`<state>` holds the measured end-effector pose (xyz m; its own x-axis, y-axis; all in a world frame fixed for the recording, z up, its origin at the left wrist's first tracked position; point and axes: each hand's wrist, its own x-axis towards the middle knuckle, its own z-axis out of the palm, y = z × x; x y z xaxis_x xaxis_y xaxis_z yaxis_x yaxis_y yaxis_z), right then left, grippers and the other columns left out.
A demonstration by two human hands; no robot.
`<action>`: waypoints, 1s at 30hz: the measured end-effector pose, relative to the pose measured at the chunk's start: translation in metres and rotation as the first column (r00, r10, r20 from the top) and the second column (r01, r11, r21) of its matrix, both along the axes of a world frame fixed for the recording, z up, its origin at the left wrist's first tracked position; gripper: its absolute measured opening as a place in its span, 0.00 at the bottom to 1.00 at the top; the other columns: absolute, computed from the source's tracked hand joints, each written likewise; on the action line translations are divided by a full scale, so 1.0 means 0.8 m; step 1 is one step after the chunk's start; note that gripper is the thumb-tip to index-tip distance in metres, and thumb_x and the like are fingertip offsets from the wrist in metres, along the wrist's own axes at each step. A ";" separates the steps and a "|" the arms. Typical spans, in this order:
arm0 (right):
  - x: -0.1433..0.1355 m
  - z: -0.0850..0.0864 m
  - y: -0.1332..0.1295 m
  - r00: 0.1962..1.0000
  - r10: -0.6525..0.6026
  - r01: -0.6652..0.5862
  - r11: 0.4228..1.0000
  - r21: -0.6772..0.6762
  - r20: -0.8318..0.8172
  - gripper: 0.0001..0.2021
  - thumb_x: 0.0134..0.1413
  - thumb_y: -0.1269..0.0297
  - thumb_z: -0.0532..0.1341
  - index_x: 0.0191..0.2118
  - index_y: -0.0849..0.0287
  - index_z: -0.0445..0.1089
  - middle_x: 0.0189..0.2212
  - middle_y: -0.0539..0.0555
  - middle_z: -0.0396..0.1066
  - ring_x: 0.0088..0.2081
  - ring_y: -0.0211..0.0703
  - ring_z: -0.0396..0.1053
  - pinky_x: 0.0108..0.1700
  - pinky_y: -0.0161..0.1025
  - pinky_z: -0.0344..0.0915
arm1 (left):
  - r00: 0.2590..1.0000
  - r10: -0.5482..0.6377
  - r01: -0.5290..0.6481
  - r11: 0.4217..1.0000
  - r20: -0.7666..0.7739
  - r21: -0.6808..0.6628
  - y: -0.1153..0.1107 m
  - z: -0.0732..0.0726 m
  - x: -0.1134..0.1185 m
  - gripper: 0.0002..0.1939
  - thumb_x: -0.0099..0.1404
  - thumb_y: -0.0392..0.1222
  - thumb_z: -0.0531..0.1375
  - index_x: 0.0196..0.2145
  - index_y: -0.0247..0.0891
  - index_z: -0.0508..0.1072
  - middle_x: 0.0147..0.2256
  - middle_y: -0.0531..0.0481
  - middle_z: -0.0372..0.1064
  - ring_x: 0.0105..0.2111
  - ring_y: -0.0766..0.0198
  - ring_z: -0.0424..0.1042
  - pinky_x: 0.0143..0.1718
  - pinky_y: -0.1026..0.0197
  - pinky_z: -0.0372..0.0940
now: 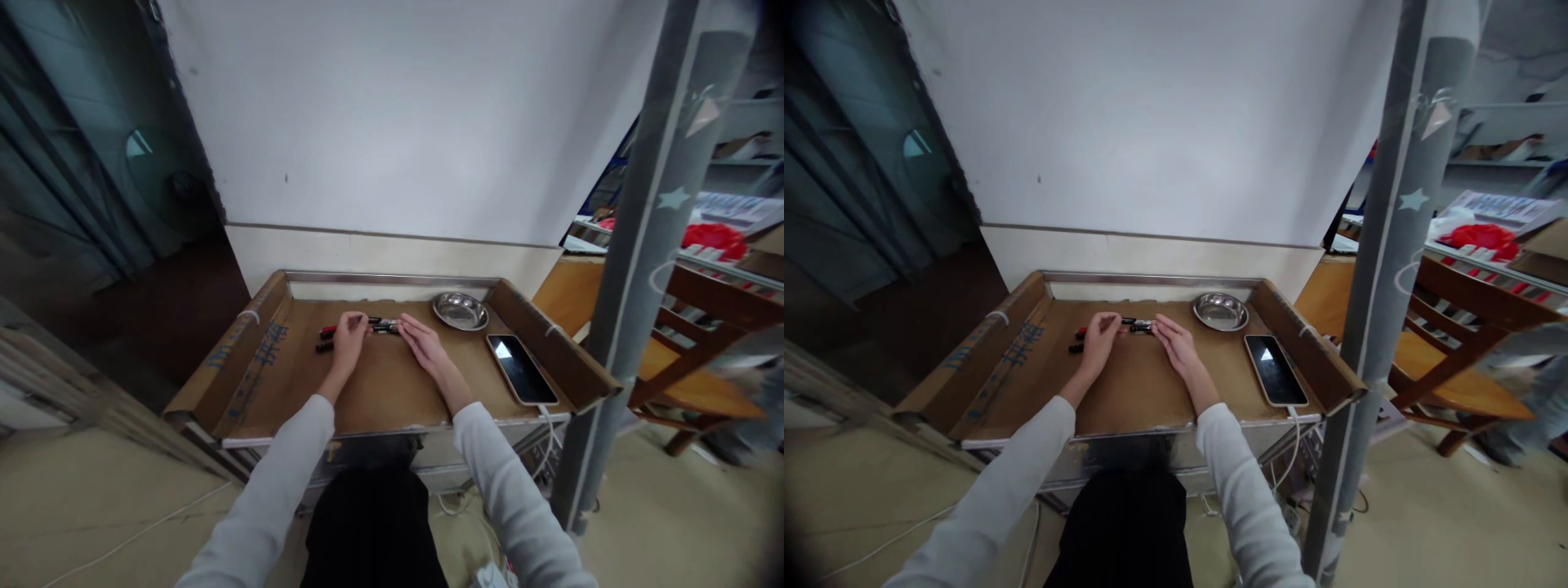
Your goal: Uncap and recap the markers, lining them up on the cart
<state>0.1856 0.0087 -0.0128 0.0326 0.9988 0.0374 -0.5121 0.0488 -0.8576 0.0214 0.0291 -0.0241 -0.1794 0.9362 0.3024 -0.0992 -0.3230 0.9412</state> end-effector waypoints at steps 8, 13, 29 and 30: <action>0.010 -0.005 -0.003 0.788 -0.391 0.164 0.878 0.451 0.475 0.11 0.48 0.59 0.61 0.38 0.58 0.70 0.37 0.54 0.74 0.40 0.41 0.71 0.46 0.40 0.65 | 0.725 -0.167 0.295 0.952 -0.668 0.082 -0.020 -0.005 0.003 0.04 0.58 0.35 0.56 0.33 0.38 0.67 0.33 0.51 0.68 0.35 0.63 0.67 0.40 0.58 0.63; 0.003 -0.005 -0.017 0.449 -0.359 -0.232 0.838 0.494 0.819 0.11 0.53 0.66 0.58 0.43 0.53 0.69 0.41 0.52 0.73 0.44 0.41 0.67 0.50 0.43 0.60 | 0.583 0.043 0.222 0.952 -0.811 0.210 -0.016 -0.008 -0.004 0.07 0.58 0.31 0.54 0.33 0.38 0.67 0.37 0.48 0.65 0.43 0.58 0.63 0.48 0.52 0.59; 0.021 -0.013 -0.015 -0.024 -0.475 -0.239 0.857 0.456 0.880 0.07 0.55 0.62 0.57 0.37 0.55 0.72 0.33 0.54 0.68 0.38 0.44 0.61 0.43 0.40 0.56 | 0.623 0.011 0.288 0.927 -0.782 0.242 -0.015 -0.008 -0.002 0.15 0.59 0.25 0.47 0.39 0.39 0.65 0.42 0.48 0.60 0.45 0.62 0.63 0.51 0.56 0.59; 0.019 -0.011 -0.016 -0.043 -0.474 -0.232 0.861 0.452 0.880 0.07 0.55 0.62 0.57 0.37 0.55 0.72 0.34 0.54 0.68 0.38 0.44 0.61 0.42 0.40 0.56 | 0.617 0.040 0.276 0.924 -0.786 0.264 -0.016 -0.008 -0.001 0.15 0.59 0.25 0.47 0.39 0.39 0.65 0.42 0.47 0.60 0.46 0.62 0.63 0.51 0.56 0.58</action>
